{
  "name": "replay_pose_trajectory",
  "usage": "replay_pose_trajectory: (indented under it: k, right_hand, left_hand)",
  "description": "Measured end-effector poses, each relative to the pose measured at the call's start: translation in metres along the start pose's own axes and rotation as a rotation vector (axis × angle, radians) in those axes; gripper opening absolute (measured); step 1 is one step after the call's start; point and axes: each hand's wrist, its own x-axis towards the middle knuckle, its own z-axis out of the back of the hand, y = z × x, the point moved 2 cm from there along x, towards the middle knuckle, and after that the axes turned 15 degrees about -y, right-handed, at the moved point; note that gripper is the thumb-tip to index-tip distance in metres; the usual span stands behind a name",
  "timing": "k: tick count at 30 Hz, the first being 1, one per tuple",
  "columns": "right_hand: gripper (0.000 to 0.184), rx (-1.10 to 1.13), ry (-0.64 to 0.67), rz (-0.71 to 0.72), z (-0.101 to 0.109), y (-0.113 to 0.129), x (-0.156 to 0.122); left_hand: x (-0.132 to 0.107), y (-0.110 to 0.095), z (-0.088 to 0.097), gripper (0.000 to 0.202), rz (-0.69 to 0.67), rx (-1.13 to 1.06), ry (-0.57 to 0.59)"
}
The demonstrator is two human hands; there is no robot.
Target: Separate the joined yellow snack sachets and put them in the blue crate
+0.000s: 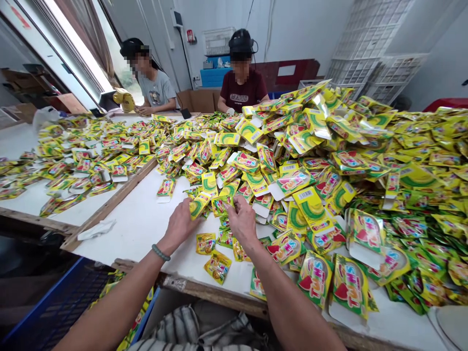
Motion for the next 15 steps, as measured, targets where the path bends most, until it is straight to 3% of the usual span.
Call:
replay_pose_trajectory:
  k: [4, 9, 15]
  right_hand:
    - [0.021, 0.067, 0.048, -0.001, -0.001, 0.001, 0.001]
    - [0.018, 0.08, 0.053, 0.075, 0.001, 0.002, 0.002]
    - [0.017, 0.105, 0.123, 0.069, 0.004, 0.005, 0.005]
  left_hand:
    - [-0.007, 0.01, 0.015, 0.036, 0.229, -0.253, 0.071]
    - [-0.028, 0.001, 0.023, 0.048, 0.325, -1.008, 0.352]
    - [-0.046, -0.003, 0.021, 0.052, 0.393, -1.164, 0.448]
